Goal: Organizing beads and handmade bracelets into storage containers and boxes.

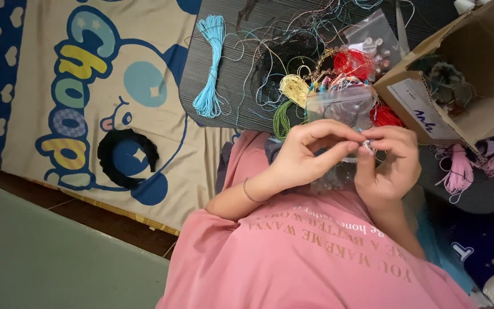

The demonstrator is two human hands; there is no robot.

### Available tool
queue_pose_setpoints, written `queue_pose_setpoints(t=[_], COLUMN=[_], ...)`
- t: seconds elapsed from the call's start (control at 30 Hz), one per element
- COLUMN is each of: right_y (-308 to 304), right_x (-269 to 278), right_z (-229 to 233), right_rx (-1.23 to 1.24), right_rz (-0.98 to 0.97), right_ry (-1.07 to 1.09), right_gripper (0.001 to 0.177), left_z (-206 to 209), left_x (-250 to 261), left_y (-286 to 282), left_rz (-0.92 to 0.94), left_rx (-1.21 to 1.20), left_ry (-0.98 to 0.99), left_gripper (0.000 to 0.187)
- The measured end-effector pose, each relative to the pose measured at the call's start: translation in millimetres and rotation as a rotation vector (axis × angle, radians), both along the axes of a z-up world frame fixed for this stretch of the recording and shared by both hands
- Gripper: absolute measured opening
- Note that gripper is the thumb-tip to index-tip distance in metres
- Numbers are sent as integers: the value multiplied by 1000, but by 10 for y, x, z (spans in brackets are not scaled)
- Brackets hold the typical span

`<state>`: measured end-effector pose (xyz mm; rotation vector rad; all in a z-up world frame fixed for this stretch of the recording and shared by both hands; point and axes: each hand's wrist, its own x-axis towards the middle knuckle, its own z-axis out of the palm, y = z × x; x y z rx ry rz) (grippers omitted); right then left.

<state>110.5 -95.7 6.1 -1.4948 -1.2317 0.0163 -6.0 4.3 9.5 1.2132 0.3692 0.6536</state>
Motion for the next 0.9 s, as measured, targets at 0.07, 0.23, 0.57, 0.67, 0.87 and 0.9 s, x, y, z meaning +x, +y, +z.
queue_pose_setpoints(t=[0.07,0.23,0.57,0.67,0.87,0.9], right_y=[-5,-59,-133,-156,-152,-144], right_x=[85,187,223,226,182,180], right_z=[-160,-182,-30,0,132,139], right_rx=[67,173,186,171,179,195], right_rz=[67,112,133,163,144,146], right_ry=[86,173,291,312,276,258], right_gripper=[17,14,16,15,13,14], left_z=[-68,43,182,193,120,142], left_x=[31,38,-24,-54,-75,-66], left_y=[33,96,93,58,7,0], left_rz=[58,169,244,105,-116,-106], left_rx=[57,226,438,258,38,55], left_ry=[-89,-235,-271,-224,-158,-143], left_gripper=[12,12,17,18,21,20])
